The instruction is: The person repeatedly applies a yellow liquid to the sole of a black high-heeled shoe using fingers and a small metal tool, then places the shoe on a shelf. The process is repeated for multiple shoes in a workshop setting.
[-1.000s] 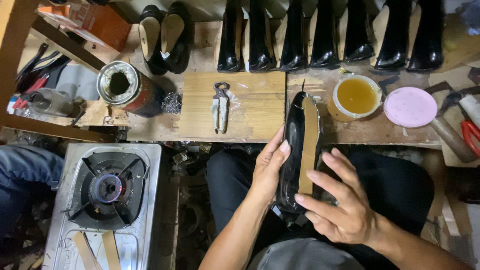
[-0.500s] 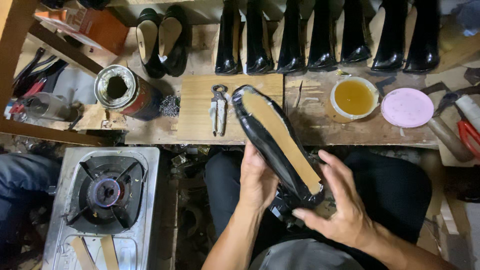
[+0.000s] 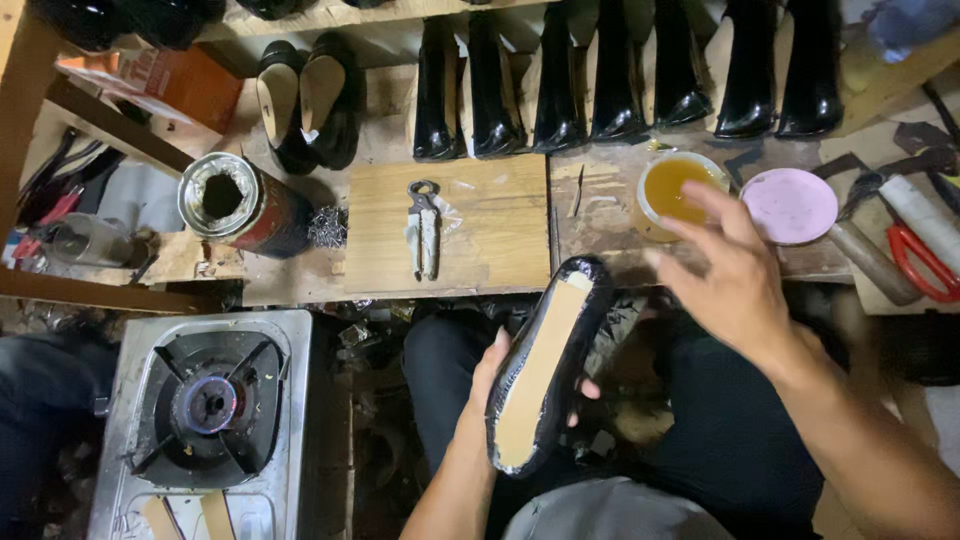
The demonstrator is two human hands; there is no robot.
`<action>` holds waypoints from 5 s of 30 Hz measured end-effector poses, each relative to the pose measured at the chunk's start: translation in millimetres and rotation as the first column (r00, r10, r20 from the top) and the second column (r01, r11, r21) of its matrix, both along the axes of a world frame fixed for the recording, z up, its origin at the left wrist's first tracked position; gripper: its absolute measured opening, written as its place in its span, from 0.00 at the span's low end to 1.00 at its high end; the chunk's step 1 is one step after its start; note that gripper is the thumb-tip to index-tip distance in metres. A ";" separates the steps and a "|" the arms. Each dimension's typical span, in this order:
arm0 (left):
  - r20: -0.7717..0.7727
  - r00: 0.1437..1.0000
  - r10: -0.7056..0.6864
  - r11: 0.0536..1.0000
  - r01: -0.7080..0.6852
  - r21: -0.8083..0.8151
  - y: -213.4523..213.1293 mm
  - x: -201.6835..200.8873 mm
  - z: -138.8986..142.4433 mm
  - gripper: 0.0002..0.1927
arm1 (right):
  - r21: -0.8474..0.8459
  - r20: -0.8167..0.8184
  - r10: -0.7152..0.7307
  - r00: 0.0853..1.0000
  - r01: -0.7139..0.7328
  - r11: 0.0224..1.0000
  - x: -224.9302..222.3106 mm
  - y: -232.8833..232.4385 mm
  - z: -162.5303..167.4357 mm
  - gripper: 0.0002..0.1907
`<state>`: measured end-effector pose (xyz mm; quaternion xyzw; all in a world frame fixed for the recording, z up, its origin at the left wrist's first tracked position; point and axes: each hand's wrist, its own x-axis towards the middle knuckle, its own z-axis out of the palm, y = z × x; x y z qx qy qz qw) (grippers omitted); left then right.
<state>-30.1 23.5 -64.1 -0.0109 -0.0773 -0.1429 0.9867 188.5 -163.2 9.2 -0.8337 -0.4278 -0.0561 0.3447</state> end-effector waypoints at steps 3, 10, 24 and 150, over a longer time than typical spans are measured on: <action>-0.073 0.967 0.245 0.935 -0.216 0.280 -4.6 -3.1 4.4 0.48 | -0.107 0.294 -0.039 0.955 0.074 0.992 33.4 7.0 -9.7 0.31; 0.058 0.891 0.451 0.713 -0.399 0.577 -8.5 -5.0 26.3 0.51 | -0.118 0.233 -0.066 0.970 0.095 0.988 48.8 -5.8 -34.8 0.19; 0.211 0.810 0.547 0.348 -0.449 0.823 -23.0 0.9 16.9 0.44 | 0.254 -0.059 0.196 0.979 -0.175 0.951 -66.5 24.5 22.8 0.20; -0.153 0.761 0.631 0.615 -0.370 0.696 -35.9 26.0 40.8 0.36 | 0.113 0.276 0.533 0.800 -0.577 0.809 -88.0 1.6 10.5 0.15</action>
